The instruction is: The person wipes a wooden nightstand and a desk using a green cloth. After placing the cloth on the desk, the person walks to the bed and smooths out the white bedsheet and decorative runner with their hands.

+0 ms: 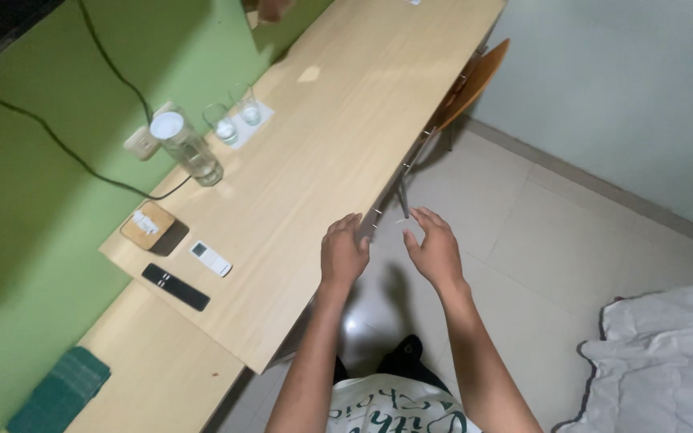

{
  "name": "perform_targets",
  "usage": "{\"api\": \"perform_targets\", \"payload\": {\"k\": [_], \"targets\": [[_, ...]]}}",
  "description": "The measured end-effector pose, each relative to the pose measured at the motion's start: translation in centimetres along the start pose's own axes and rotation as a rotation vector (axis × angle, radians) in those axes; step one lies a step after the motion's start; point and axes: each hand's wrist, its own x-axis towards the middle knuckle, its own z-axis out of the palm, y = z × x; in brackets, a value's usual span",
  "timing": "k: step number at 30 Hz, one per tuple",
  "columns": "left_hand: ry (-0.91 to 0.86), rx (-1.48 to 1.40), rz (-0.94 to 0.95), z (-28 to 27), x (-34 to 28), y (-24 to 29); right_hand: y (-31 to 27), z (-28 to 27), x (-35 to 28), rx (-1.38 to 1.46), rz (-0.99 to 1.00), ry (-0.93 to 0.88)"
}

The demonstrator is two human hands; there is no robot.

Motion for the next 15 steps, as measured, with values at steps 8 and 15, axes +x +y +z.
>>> {"api": "perform_targets", "payload": {"k": [8, 15], "targets": [[-0.077, -0.041, 0.129, 8.8, 5.1, 8.1, 9.2, -7.1, 3.1, -0.055, 0.019, 0.147], [-0.119, -0.061, 0.229, 15.3, 7.4, 12.6, 15.8, -12.3, 3.8, -0.090, 0.138, 0.215]]}}
